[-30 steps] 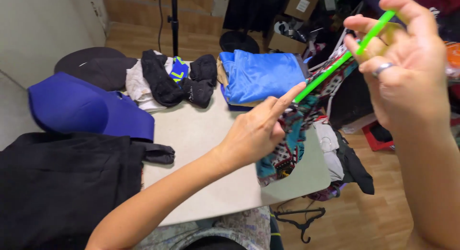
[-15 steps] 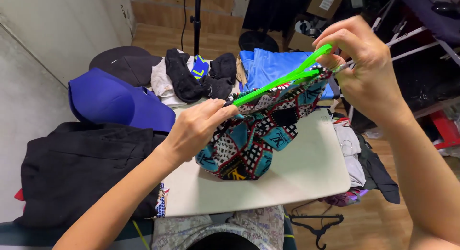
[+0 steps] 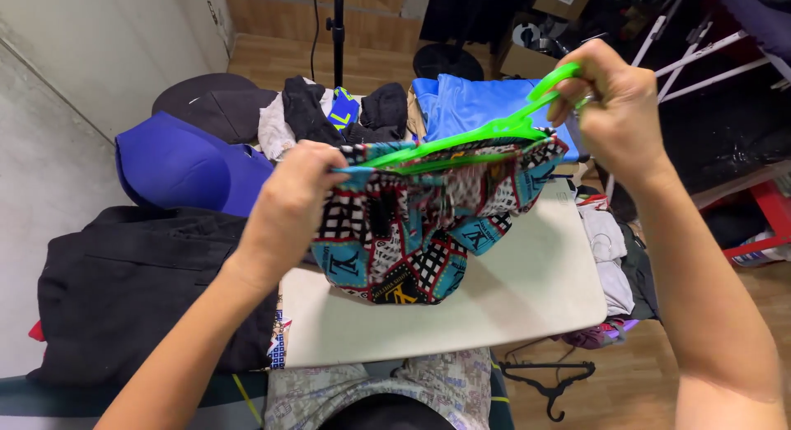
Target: Folding various items of laundry including a bra, underwear, and socks on a small table.
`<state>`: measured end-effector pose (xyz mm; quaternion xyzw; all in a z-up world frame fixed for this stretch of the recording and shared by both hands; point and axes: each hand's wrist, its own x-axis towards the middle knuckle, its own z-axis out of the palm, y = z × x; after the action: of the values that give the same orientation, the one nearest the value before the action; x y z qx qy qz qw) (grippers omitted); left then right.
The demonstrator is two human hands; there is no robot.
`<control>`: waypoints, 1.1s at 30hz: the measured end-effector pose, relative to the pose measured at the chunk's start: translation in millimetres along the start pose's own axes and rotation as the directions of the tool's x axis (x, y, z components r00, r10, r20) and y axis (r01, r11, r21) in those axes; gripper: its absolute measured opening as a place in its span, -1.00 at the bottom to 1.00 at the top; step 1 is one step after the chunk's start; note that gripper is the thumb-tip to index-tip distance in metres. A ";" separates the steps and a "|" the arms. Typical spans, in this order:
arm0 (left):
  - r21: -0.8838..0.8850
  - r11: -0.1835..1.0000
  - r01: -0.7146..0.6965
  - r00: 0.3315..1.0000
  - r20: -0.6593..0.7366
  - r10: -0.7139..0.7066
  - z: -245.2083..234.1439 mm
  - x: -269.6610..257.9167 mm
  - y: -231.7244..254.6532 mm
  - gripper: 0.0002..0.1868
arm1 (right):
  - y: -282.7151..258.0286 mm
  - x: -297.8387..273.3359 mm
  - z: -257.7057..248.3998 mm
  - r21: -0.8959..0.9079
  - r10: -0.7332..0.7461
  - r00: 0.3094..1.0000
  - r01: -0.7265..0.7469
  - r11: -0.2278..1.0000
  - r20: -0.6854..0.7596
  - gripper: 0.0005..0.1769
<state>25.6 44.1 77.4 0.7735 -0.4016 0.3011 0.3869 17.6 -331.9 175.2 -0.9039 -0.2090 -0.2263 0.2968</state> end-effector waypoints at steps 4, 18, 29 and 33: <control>-0.087 0.977 0.196 0.980 0.039 -0.193 2.9 -15.9 -20.7 -0.77 | 54.6 -7.8 -6.4 0.442 0.154 0.986 -0.112 0.890 -0.062 -0.87; -0.106 0.866 0.488 0.765 0.531 -0.366 87.7 -69.7 -32.7 -0.80 | 208.6 -168.2 -25.1 0.793 0.822 0.567 0.472 -0.385 0.062 -0.87; 0.018 0.999 -0.040 0.926 0.376 0.031 156.4 -49.2 -1.8 -0.62 | 164.1 -292.1 24.9 0.521 0.916 0.397 0.772 -0.365 0.054 -0.60; -0.039 0.999 -0.021 0.898 0.439 0.036 175.4 -42.1 22.4 -0.33 | 237.4 -433.4 -16.5 0.564 0.967 0.248 0.808 -0.170 -0.064 -0.68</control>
<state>12.8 -95.3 -38.4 0.8090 -0.4947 0.1181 0.2945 -216.7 -622.7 -149.0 0.0954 0.0954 -0.3899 0.9109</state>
